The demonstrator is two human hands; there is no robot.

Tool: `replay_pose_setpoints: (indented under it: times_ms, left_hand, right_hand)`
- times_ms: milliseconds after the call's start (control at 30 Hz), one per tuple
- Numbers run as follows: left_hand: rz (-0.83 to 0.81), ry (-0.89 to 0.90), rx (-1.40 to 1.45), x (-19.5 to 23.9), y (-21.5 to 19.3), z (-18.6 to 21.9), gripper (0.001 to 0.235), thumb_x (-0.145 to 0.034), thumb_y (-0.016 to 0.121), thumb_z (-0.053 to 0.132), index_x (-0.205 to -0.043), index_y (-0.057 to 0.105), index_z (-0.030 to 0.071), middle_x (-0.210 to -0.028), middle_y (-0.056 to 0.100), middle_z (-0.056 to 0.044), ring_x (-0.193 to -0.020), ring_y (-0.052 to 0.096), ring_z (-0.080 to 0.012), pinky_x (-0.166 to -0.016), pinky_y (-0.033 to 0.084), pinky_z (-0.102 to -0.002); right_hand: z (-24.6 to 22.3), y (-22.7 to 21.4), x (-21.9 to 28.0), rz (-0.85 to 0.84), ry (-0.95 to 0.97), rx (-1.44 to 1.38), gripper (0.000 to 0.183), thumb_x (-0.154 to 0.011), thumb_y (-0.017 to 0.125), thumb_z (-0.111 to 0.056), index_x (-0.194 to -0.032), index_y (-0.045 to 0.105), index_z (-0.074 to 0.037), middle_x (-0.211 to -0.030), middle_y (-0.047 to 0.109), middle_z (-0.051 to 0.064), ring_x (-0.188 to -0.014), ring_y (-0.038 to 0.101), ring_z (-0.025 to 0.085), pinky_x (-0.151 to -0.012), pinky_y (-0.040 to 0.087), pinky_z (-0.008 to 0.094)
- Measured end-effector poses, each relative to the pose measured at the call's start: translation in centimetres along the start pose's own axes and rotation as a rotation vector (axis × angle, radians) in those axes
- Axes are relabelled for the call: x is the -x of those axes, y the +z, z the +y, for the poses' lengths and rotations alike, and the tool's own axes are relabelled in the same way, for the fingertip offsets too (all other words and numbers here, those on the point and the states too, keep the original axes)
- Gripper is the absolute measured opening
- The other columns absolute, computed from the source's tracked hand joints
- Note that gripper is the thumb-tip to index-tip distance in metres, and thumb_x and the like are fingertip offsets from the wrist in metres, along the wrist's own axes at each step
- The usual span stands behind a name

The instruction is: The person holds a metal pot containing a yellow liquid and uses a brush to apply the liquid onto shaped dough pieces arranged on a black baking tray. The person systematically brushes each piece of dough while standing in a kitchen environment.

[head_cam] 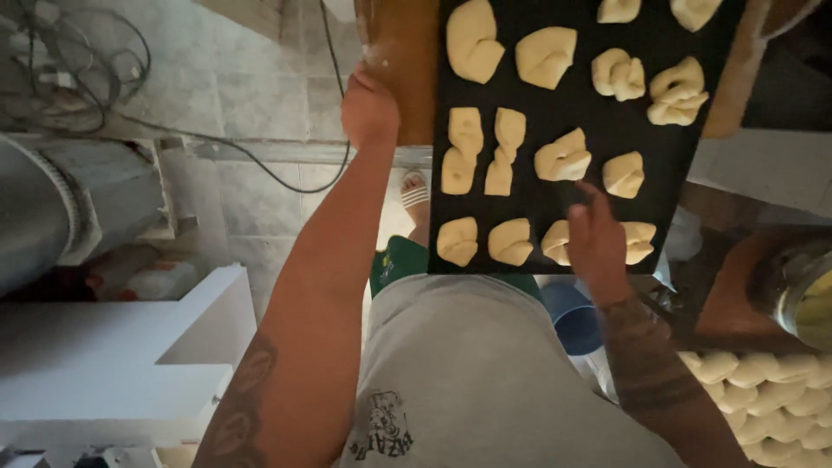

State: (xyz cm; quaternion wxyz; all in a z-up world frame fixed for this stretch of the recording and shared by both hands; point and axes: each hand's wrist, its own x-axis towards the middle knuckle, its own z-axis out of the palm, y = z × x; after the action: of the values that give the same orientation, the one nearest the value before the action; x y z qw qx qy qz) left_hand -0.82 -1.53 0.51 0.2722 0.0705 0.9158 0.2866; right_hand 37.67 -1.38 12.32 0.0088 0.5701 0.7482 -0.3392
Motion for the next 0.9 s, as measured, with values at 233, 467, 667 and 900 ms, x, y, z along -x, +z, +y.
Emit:
replay_pose_setpoints:
  times_ms: [233,467,667,900]
  left_hand:
    - [-0.008,0.048,0.013,0.2,-0.1,-0.4,0.063,-0.099,0.016,0.044,-0.131,0.064,0.017,-0.116,0.075,-0.015,-0.103,0.069,-0.0424,-0.083,0.053,-0.058]
    - [-0.063,-0.055,0.01,1.2,-1.6,1.5,0.066,-0.098,0.015,0.049,-0.13,0.063,0.018,-0.113,0.075,-0.013,-0.097,0.071,-0.0403,-0.076,0.057,-0.057]
    - [-0.058,-0.041,0.018,1.2,-1.6,1.4,0.065,-0.098,0.016,0.048,-0.13,0.063,0.017,-0.114,0.075,-0.014,-0.099,0.071,-0.0411,-0.078,0.057,-0.057]
    - [-0.034,-0.055,-0.003,0.8,-1.0,1.1,0.063,-0.099,0.018,0.049,-0.124,0.066,0.016,-0.109,0.076,-0.016,-0.096,0.07,-0.0438,-0.078,0.055,-0.06]
  right_hand:
    - [-9.4,0.3,0.3,-0.44,0.04,0.393,0.079,-0.098,0.05,-0.053,-0.168,0.024,-0.027,-0.093,0.073,0.01,-0.088,0.07,0.035,-0.064,0.051,0.051]
    - [-7.4,4.0,-0.8,-0.264,-0.21,0.53,0.076,-0.098,0.052,-0.062,-0.165,0.034,-0.029,-0.082,0.067,0.011,-0.063,0.065,0.034,-0.043,0.044,0.046]
    - [-7.5,4.5,-1.0,-0.255,-0.231,0.571,0.081,-0.098,0.052,-0.063,-0.165,0.034,-0.021,-0.078,0.067,0.01,-0.058,0.065,0.031,-0.039,0.043,0.044]
    - [-9.4,3.6,-0.6,-0.326,-0.132,0.501,0.078,-0.097,0.05,-0.062,-0.163,0.037,-0.021,-0.093,0.07,0.012,-0.076,0.07,0.035,-0.048,0.049,0.049]
